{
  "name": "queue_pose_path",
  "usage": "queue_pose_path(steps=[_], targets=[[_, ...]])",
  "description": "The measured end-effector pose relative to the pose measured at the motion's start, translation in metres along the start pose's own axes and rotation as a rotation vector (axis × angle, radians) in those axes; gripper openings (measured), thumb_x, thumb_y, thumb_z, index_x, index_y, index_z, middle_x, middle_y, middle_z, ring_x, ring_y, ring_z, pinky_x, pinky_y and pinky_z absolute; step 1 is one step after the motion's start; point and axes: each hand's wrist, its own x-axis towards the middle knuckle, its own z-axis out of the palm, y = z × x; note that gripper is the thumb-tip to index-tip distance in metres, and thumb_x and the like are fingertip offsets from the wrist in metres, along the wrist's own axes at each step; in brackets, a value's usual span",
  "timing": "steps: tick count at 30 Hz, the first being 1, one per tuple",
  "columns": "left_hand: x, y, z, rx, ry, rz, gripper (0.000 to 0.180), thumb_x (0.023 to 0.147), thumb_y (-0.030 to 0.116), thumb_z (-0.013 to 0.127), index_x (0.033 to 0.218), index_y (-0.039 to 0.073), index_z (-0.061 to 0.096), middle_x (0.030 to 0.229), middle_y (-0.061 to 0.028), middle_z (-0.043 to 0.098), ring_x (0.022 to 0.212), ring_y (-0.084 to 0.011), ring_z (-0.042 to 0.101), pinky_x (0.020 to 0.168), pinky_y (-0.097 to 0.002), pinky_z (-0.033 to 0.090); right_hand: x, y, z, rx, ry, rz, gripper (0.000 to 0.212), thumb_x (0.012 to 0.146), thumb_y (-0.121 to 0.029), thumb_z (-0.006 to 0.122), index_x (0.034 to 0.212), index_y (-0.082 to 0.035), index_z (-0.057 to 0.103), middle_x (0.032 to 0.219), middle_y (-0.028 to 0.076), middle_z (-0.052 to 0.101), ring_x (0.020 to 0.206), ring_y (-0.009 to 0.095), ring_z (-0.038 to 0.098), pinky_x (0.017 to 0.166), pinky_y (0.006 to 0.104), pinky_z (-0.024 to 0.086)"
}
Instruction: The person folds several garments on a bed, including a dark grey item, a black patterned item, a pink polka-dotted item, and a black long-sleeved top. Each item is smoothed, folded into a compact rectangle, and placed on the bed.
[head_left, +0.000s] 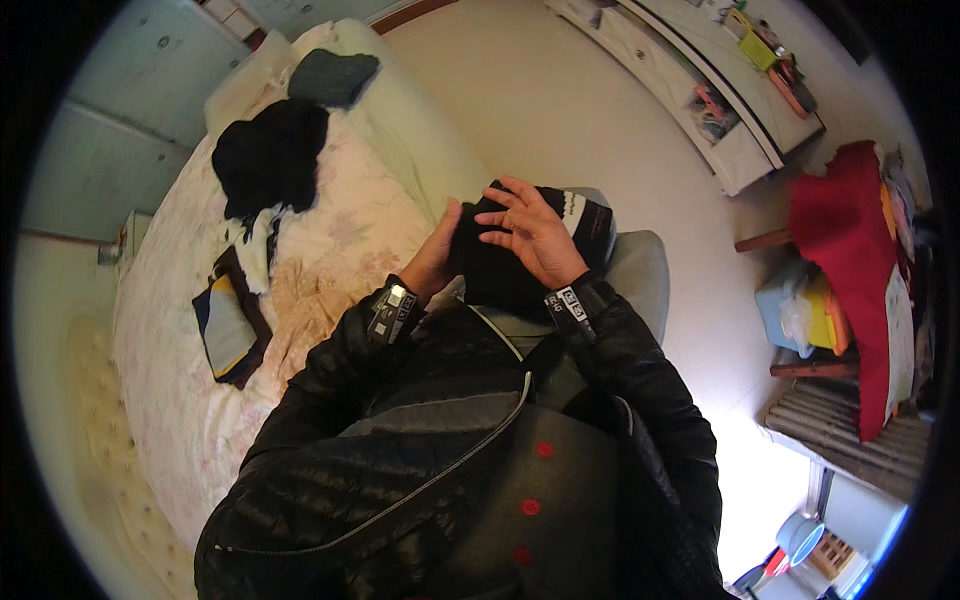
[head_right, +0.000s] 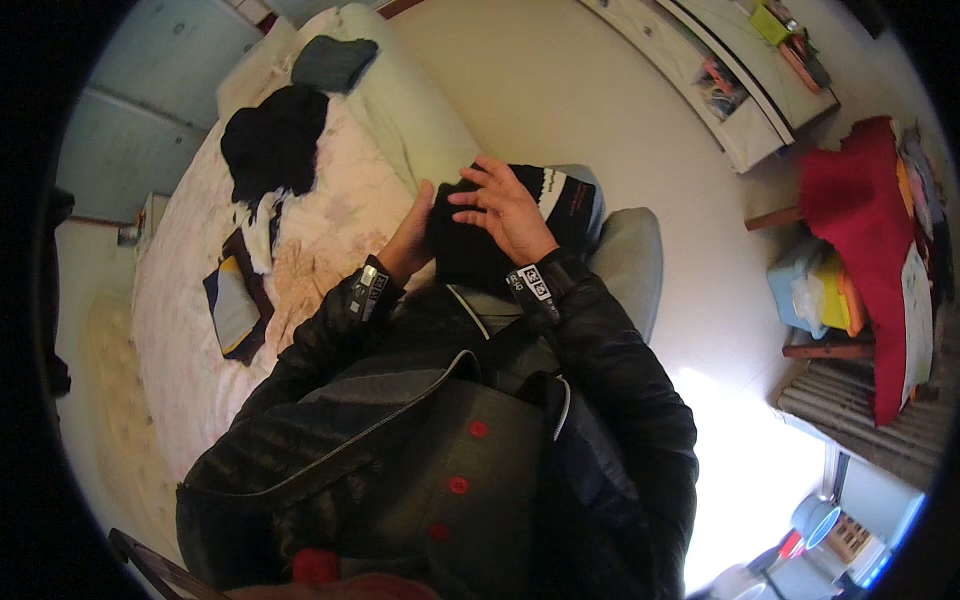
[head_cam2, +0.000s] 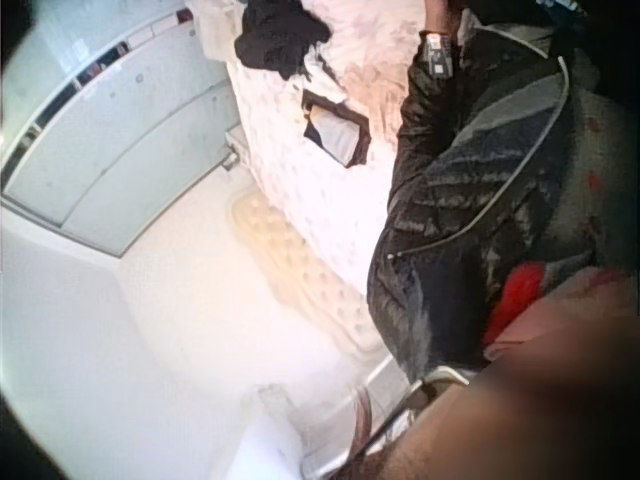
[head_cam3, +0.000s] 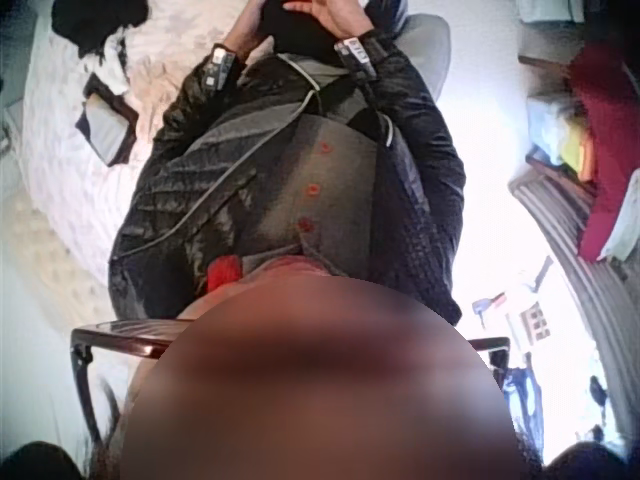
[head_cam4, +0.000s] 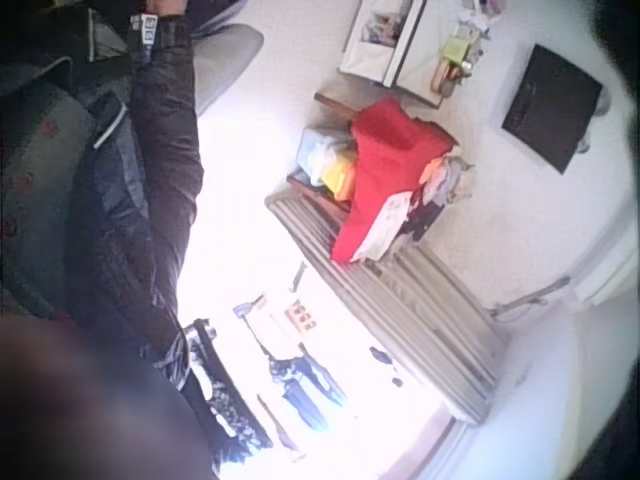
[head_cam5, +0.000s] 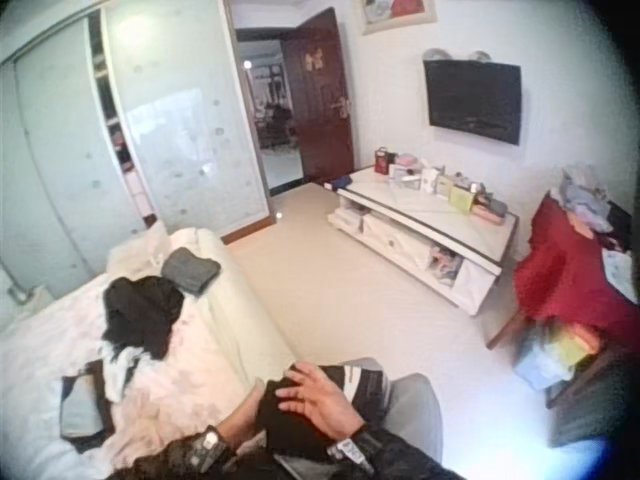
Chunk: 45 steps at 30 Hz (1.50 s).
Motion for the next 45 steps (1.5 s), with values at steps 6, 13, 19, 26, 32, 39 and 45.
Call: queue_pose_path(steps=[6, 13, 19, 26, 32, 39, 45], targets=[[0.002, 0.004, 0.002, 0.391, -0.05, 0.082, 0.044, 0.084, 0.021, 0.075, 0.123, 0.003, 0.063, 0.111, -0.0056, 0.069, 0.099, -0.0144, 0.065, 0.087, -0.031, 0.053, -0.008, -0.039, -0.016, -0.338, -0.091, -0.083, 0.041, 0.097, -0.011, 0.055, 0.135, 0.001, 0.048, 0.123, 0.019, 0.064, 0.101, 0.023, 0.067, 0.087, 0.0363, 0.056], [-0.065, 0.043, 0.025, 0.218, 0.109, 0.324, 0.055, 0.084, 0.011, 0.069, 0.134, -0.003, 0.053, 0.121, -0.0106, 0.065, 0.107, -0.0182, 0.063, 0.093, -0.0313, 0.051, -0.002, -0.09, -0.071, -0.182, 0.233, -0.135, 0.032, 0.098, -0.013, 0.058, 0.128, -0.004, 0.053, 0.098, 0.007, 0.065, 0.079, 0.013, 0.06, 0.069, 0.0259, 0.052], [-0.192, 0.109, -0.037, 0.293, 0.58, 0.695, 0.049, 0.08, 0.012, 0.071, 0.125, -0.001, 0.062, 0.108, -0.0084, 0.07, 0.09, -0.0163, 0.067, 0.084, -0.0305, 0.055, 0.041, -0.056, -0.084, -0.196, 0.057, 0.036, 0.028, 0.098, -0.012, 0.058, 0.125, -0.004, 0.052, 0.094, 0.006, 0.064, 0.076, 0.012, 0.059, 0.067, 0.0261, 0.052], [-0.338, 0.149, -0.166, 0.224, 1.06, 0.608, 0.046, 0.086, 0.021, 0.068, 0.126, 0.0, 0.059, 0.106, -0.0094, 0.071, 0.088, -0.0191, 0.069, 0.08, -0.0322, 0.057, 0.073, -0.022, -0.077, -0.341, 0.232, 0.017, 0.022, 0.096, -0.013, 0.056, 0.116, -0.004, 0.056, 0.085, 0.001, 0.06, 0.067, 0.007, 0.052, 0.056, 0.0202, 0.041], [-0.393, 0.18, -0.242, 0.245, 1.247, 0.664, 0.049, 0.084, 0.029, 0.068, 0.125, 0.003, 0.059, 0.104, -0.0095, 0.07, 0.087, -0.0202, 0.069, 0.079, -0.0331, 0.057, 0.095, -0.02, -0.075, -0.532, 0.366, 0.044, 0.021, 0.095, -0.012, 0.055, 0.114, -0.005, 0.057, 0.08, 0.0, 0.057, 0.062, 0.006, 0.049, 0.052, 0.0202, 0.038], [-0.429, 0.173, -0.374, 0.554, 1.284, 0.275, 0.046, 0.087, 0.034, 0.071, 0.117, -0.001, 0.065, 0.1, -0.0095, 0.071, 0.086, -0.0169, 0.069, 0.076, -0.0313, 0.056, 0.108, -0.01, -0.076, -0.652, 0.515, 0.082, 0.02, 0.095, -0.014, 0.055, 0.113, -0.007, 0.059, 0.078, -0.001, 0.057, 0.06, 0.006, 0.047, 0.05, 0.0199, 0.036], [-0.419, 0.109, -0.423, 0.223, 1.265, 0.333, 0.054, 0.088, 0.033, 0.075, 0.125, -0.002, 0.061, 0.105, -0.0079, 0.071, 0.09, -0.0178, 0.068, 0.082, -0.0318, 0.055, 0.111, -0.011, -0.082, -0.74, 0.544, 0.083, 0.017, 0.094, -0.017, 0.06, 0.108, -0.009, 0.063, 0.072, -0.003, 0.055, 0.054, 0.004, 0.044, 0.046, 0.0194, 0.033]])
